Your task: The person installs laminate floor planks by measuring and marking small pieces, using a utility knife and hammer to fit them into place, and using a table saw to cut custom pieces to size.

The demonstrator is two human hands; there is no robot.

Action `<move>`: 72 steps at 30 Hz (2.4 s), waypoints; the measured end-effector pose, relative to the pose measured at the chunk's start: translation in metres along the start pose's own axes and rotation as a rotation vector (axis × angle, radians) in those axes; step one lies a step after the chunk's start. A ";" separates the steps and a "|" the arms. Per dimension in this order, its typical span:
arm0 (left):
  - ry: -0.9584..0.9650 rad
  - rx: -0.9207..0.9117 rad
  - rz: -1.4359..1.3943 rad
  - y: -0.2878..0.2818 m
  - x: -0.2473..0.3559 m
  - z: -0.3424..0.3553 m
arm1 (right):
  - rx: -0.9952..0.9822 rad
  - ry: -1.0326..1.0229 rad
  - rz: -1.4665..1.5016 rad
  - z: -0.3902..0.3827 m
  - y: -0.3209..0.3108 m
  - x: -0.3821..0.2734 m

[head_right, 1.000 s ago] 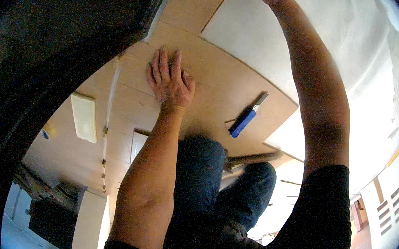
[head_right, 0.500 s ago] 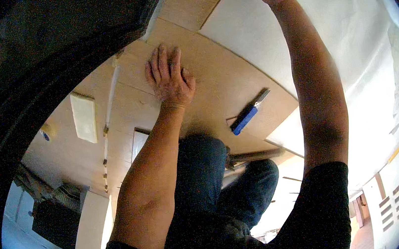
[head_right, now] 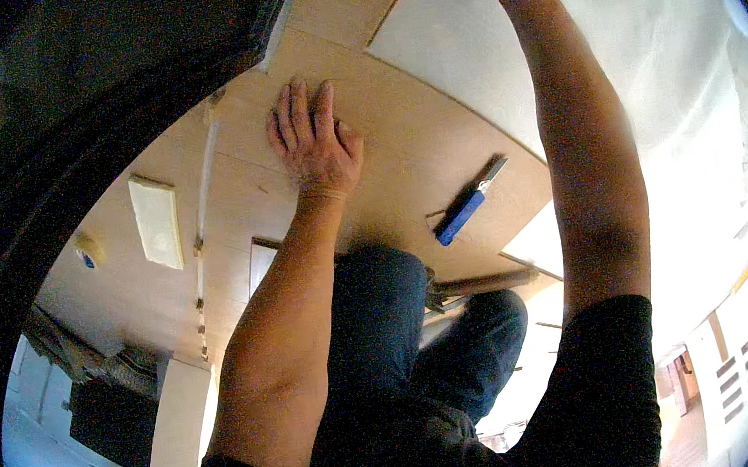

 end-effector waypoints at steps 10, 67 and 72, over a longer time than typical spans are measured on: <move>-0.007 -0.015 0.010 0.001 0.000 0.000 | -0.052 -0.035 0.103 0.008 0.004 0.009; -0.001 0.014 0.014 0.002 -0.002 0.000 | -0.059 0.041 0.010 0.003 -0.001 -0.002; 0.008 0.039 0.036 0.002 -0.001 -0.002 | -0.103 0.069 -0.059 0.006 -0.003 -0.003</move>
Point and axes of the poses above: each hand's wrist, its own z-axis towards the middle knuckle, its own y-axis out of the palm, x = y × z, the point moved 1 cm from there along z, towards the middle knuckle, and after that the axes turned 3 degrees about y, right-handed, at the moved point
